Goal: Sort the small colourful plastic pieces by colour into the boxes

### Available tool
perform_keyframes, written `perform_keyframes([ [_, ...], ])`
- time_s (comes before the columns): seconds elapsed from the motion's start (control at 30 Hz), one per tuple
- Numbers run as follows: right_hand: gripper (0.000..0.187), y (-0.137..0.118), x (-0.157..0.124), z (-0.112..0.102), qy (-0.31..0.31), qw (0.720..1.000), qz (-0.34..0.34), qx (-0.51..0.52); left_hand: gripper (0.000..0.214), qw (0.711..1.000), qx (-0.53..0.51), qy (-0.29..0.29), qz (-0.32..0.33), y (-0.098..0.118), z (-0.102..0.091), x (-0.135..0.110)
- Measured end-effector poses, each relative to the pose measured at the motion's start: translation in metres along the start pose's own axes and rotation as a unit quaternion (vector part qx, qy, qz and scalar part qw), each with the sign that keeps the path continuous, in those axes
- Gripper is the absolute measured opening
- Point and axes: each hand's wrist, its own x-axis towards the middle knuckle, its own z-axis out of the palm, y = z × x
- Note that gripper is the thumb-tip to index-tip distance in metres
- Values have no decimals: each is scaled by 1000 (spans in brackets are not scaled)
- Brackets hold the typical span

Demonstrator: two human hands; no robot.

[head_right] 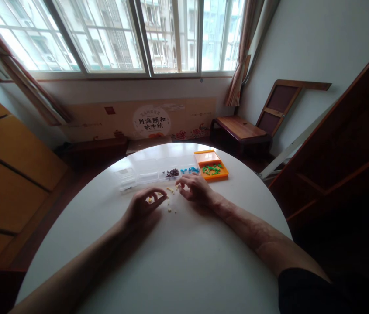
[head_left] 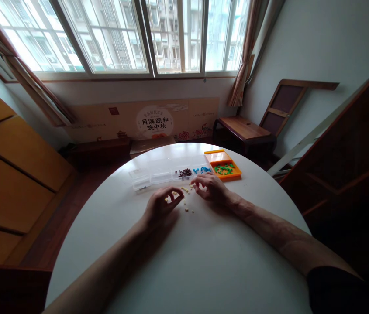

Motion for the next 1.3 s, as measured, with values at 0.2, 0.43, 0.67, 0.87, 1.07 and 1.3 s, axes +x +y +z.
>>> perform_keyframes([
  [0.2,12,0,1,-2,0,1000,-4,-1,16,1000,-23,-3,7,-4,1,1],
  [0.43,15,3,0,-1,-3,1000,-5,-3,16,1000,12,2,-24,3,-1,2],
  [0.67,13,0,2,-5,-1,1000,-11,-7,16,999,23,-11,-35,3,-1,3],
  [0.87,12,1,2,-6,-15,1000,-6,-13,24,998,52,25,-18,-2,-13,17],
  [1.07,13,0,2,-6,-6,1000,-11,-6,31,993,112,42,-16,-10,-18,51],
  [1.3,14,-3,3,-8,-1,1000,-15,-3,28,974,213,71,-18,-21,-2,75],
])
